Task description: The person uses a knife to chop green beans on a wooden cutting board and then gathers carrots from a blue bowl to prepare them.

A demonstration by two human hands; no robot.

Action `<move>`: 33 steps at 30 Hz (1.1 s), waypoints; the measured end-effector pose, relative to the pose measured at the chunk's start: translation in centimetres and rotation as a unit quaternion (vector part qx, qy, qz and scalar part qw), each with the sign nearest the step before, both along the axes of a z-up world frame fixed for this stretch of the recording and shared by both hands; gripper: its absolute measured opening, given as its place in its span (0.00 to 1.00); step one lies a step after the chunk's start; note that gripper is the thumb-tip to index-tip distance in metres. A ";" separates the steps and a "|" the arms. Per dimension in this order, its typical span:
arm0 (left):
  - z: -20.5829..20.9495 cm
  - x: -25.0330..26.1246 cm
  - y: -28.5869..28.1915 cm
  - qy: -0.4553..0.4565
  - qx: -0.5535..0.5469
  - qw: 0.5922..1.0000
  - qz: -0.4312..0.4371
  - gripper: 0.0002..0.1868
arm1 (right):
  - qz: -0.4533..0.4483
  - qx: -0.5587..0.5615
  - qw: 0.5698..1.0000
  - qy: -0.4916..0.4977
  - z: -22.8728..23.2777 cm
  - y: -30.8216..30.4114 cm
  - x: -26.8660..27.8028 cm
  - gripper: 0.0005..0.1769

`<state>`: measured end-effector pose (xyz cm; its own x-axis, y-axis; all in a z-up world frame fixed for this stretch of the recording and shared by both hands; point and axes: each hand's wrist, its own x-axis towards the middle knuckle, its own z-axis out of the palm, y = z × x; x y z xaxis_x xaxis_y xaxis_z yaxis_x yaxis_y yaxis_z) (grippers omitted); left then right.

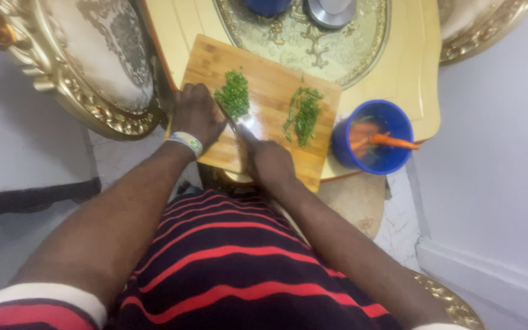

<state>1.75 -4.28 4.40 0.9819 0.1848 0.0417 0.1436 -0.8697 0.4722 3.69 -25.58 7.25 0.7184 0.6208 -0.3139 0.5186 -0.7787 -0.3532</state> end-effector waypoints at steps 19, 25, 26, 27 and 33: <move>-0.6 8.3 -10.8 -0.047 -0.174 0.972 -0.153 0.10 | -0.030 0.110 0.992 0.045 2.1 -5.2 -3.9 0.34; -1.5 5.0 -3.6 -0.130 -0.082 0.983 -0.103 0.15 | -0.066 0.123 0.989 0.055 0.9 -5.5 -3.8 0.30; -1.2 3.5 -1.3 -0.161 -0.019 0.982 -0.097 0.14 | -0.070 0.154 0.984 0.050 0.6 -5.2 -3.6 0.29; -0.8 1.8 0.7 -0.130 -0.035 0.990 -0.046 0.12 | -0.067 0.156 0.984 0.052 0.3 -4.8 -3.2 0.29; -0.6 -2.7 4.4 -0.055 -0.032 0.998 0.008 0.29 | -0.032 0.159 0.987 0.024 -0.7 -1.7 -1.3 0.30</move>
